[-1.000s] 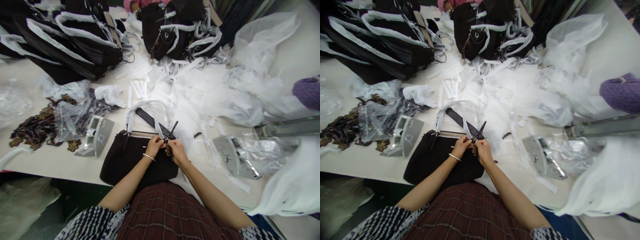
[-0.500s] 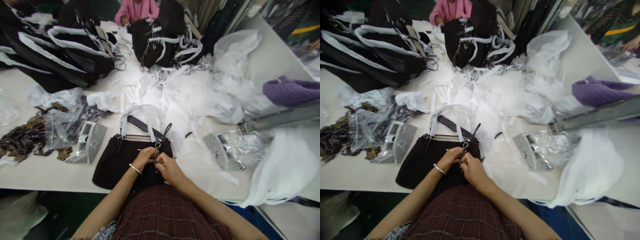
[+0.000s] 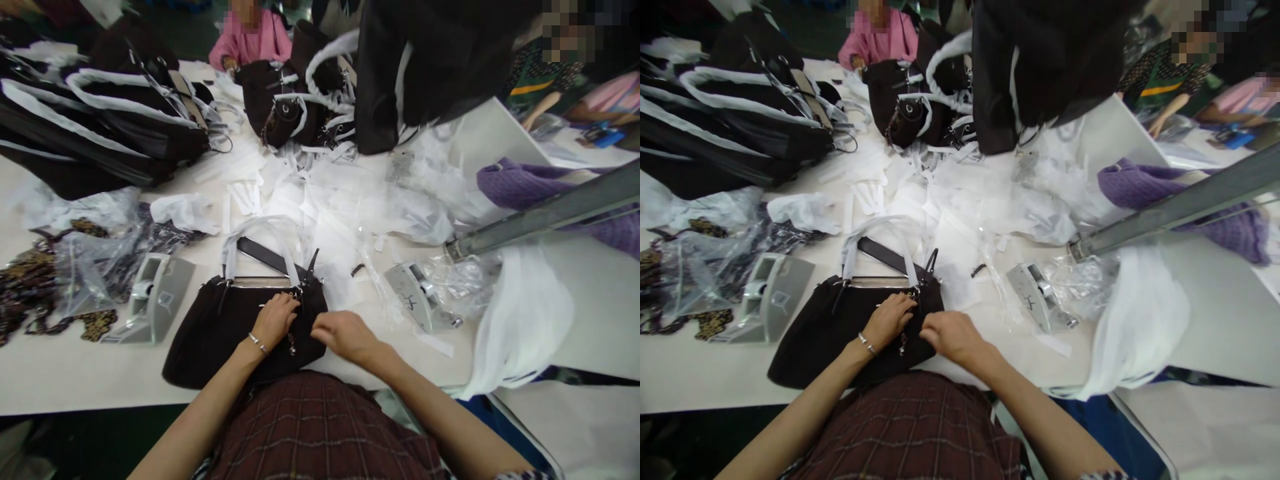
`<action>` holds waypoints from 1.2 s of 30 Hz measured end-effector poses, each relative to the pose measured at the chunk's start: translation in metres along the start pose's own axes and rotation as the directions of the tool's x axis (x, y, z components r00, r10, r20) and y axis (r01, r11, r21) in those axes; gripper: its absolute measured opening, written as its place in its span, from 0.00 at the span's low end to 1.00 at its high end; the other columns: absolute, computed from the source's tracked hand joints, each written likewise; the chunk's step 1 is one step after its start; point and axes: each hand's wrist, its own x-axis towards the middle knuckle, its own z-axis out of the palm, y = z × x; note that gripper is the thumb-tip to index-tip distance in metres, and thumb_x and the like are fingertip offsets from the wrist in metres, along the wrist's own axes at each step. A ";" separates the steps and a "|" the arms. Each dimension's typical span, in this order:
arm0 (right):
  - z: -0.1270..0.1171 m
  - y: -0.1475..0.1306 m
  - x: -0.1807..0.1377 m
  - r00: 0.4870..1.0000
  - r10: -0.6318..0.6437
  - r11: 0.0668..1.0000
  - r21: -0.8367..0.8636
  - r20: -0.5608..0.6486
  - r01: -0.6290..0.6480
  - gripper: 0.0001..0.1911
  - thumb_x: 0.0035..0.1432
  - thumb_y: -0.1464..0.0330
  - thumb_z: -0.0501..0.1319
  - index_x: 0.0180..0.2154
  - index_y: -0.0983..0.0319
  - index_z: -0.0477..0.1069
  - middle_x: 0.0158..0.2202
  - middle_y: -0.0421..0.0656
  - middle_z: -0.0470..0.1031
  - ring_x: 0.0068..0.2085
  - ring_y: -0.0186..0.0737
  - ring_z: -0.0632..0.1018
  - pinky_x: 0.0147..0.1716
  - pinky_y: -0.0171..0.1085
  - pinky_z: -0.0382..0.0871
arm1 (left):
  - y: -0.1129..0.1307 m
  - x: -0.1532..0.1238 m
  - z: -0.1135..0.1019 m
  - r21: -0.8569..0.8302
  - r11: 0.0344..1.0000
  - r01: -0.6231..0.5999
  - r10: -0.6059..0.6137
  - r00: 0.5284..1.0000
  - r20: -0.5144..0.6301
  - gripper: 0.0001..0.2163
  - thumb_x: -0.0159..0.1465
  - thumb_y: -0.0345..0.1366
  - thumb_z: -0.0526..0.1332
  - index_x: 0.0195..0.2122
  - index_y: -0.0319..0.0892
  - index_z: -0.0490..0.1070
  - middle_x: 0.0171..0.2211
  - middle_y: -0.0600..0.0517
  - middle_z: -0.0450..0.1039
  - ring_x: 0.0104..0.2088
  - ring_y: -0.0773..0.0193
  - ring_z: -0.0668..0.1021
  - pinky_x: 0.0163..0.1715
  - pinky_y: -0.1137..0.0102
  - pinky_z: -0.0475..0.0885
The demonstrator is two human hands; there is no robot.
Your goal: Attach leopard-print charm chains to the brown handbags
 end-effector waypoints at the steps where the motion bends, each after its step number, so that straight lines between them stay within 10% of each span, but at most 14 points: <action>1: -0.006 0.023 -0.005 0.988 0.148 0.989 -0.016 -0.050 -0.149 0.10 0.63 0.65 0.56 0.37 0.58 0.75 0.35 0.40 0.79 0.36 0.37 0.77 0.36 0.33 0.64 | 0.000 -0.001 0.003 0.019 1.000 0.001 -0.001 1.000 -0.011 0.12 0.63 0.30 0.57 0.46 0.43 0.72 0.43 0.46 0.71 0.45 0.56 0.70 0.48 0.61 0.67; 7: -0.002 0.123 -0.005 0.830 0.481 0.782 -0.290 -0.281 -0.551 0.15 0.56 0.78 0.56 0.45 0.64 0.72 0.45 0.51 0.74 0.48 0.46 0.72 0.41 0.37 0.63 | 0.000 -0.003 0.000 0.033 0.999 -0.009 0.010 1.000 -0.017 0.11 0.64 0.31 0.56 0.47 0.42 0.72 0.43 0.46 0.70 0.45 0.56 0.70 0.48 0.61 0.67; 16: 0.000 0.132 -0.001 0.834 0.491 0.790 -0.274 -0.251 -0.548 0.13 0.66 0.65 0.51 0.41 0.58 0.73 0.40 0.46 0.77 0.42 0.42 0.75 0.36 0.35 0.62 | 0.009 -0.006 -0.007 -0.028 0.999 0.043 -0.045 0.995 -0.087 0.12 0.65 0.31 0.54 0.48 0.44 0.70 0.47 0.47 0.70 0.48 0.57 0.71 0.51 0.62 0.67; 22: -0.027 0.119 -0.013 0.874 0.428 0.845 -0.241 -0.231 -0.478 0.15 0.65 0.61 0.52 0.37 0.59 0.76 0.37 0.48 0.79 0.41 0.46 0.77 0.37 0.38 0.65 | 0.055 0.012 -0.021 -0.276 0.961 -0.025 -0.026 0.984 -0.178 0.11 0.65 0.32 0.54 0.47 0.45 0.72 0.44 0.48 0.72 0.46 0.58 0.74 0.51 0.63 0.67; 25: -0.034 0.096 -0.012 0.902 0.321 0.947 0.123 -0.288 -0.298 0.14 0.62 0.62 0.55 0.38 0.59 0.78 0.38 0.46 0.80 0.41 0.45 0.78 0.39 0.40 0.70 | 0.086 0.032 -0.016 -0.609 0.792 -0.031 -0.035 0.995 -0.095 0.16 0.61 0.31 0.58 0.50 0.46 0.71 0.46 0.48 0.72 0.38 0.63 0.76 0.42 0.67 0.71; 31: -0.044 0.071 -0.014 0.755 0.562 0.684 0.702 -0.336 -0.196 0.24 0.57 0.57 0.59 0.51 0.62 0.71 0.34 0.46 0.80 0.35 0.45 0.81 0.30 0.40 0.76 | 0.121 0.077 0.018 -0.992 0.074 0.099 0.093 0.990 0.105 0.41 0.51 0.31 0.68 0.64 0.50 0.51 0.54 0.41 0.65 0.27 0.75 0.74 0.30 0.73 0.71; 36: -0.054 0.075 -0.026 0.742 0.608 0.605 0.769 -0.282 -0.203 0.23 0.54 0.50 0.60 0.40 0.62 0.78 0.36 0.48 0.81 0.36 0.47 0.81 0.34 0.41 0.76 | 0.135 0.093 0.044 -0.989 -0.036 0.144 0.115 0.984 0.140 0.29 0.49 0.35 0.70 0.52 0.43 0.64 0.42 0.48 0.70 0.25 0.75 0.70 0.26 0.75 0.66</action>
